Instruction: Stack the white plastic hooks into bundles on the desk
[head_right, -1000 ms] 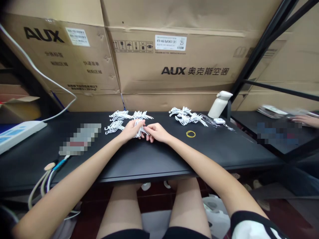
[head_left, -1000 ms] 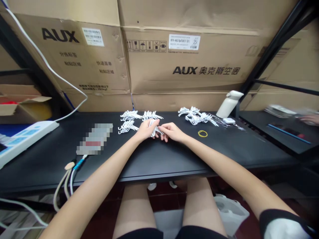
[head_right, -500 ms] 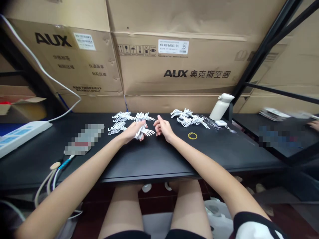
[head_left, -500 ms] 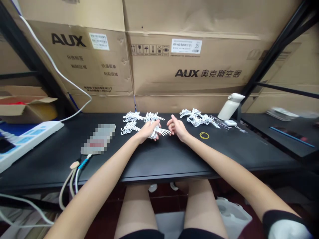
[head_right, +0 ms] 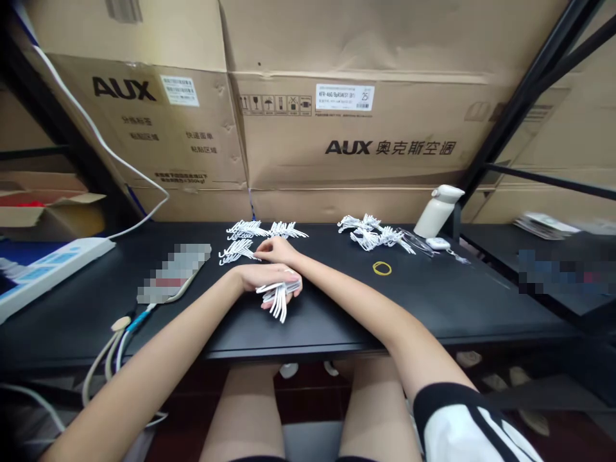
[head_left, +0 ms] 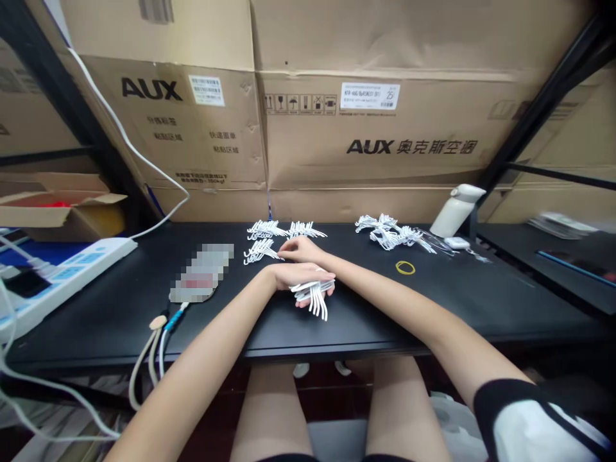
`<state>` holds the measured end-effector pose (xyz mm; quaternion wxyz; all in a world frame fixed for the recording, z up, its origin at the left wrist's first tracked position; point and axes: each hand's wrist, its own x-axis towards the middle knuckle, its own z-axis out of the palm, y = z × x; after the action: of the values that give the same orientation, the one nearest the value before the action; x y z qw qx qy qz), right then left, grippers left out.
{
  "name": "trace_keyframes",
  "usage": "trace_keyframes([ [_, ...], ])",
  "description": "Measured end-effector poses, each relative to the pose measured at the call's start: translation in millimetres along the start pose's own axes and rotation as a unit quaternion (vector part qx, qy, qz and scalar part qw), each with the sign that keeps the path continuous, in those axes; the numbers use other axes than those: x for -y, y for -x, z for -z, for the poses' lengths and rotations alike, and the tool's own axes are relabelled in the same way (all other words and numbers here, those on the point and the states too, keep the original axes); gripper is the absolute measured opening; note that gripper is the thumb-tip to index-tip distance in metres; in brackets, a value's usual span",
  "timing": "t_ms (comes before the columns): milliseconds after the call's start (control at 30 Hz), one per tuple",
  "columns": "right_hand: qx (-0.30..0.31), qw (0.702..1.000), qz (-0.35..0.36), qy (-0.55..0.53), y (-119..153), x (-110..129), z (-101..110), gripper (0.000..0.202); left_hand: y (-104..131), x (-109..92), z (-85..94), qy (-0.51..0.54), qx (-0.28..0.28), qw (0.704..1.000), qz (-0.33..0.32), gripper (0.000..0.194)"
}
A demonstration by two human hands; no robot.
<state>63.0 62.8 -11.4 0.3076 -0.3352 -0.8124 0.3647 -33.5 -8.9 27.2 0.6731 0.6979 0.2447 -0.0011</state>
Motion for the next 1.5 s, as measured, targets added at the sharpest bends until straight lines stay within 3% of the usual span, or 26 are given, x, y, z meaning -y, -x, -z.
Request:
trace_keyframes([
  [200,0.007,0.999,-0.044,0.030,-10.8,-4.7,-2.1,0.014,-2.1,1.5,2.0,-0.022,0.010,1.000,0.009,0.048],
  [433,0.049,0.991,-0.105,-0.061,4.7,1.1,17.0,0.026,-2.9,0.4,-0.1,-0.013,-0.010,1.000,0.009,0.045],
  [533,0.030,0.993,-0.110,-0.038,15.0,-2.0,27.7,0.030,-1.9,0.1,-0.5,-0.011,-0.031,0.999,0.012,0.044],
  [667,0.009,0.987,-0.160,0.017,36.3,-8.4,51.1,0.021,-2.1,0.1,-0.1,-0.010,-0.038,0.999,0.020,0.043],
  [767,-0.037,0.986,-0.153,0.051,58.4,-10.3,71.6,0.017,-2.8,-0.6,-0.4,-0.010,-0.059,0.998,0.011,0.043],
  [867,-0.080,0.980,-0.174,0.060,79.0,-9.9,88.5,0.015,-5.2,-1.4,-1.0,0.005,-0.123,0.992,0.005,0.043],
  [967,-0.097,0.979,-0.181,0.018,91.8,-8.6,97.8,0.017,-10.9,-0.7,0.0,0.031,-0.238,0.971,-0.010,0.043],
  [1167,-0.145,0.983,-0.104,-0.052,96.6,-4.2,98.4,0.022,-22.6,10.0,12.5,-0.006,-0.484,0.872,-0.073,0.040],
  [1267,-0.136,0.987,-0.072,-0.048,96.7,-2.3,95.8,0.025,-23.8,15.5,18.0,-0.059,-0.520,0.847,-0.091,0.043],
  [1500,-0.094,0.995,-0.025,-0.019,99.3,-2.0,86.5,0.026,-26.8,19.0,18.6,-0.072,-0.532,0.837,-0.106,0.044],
])
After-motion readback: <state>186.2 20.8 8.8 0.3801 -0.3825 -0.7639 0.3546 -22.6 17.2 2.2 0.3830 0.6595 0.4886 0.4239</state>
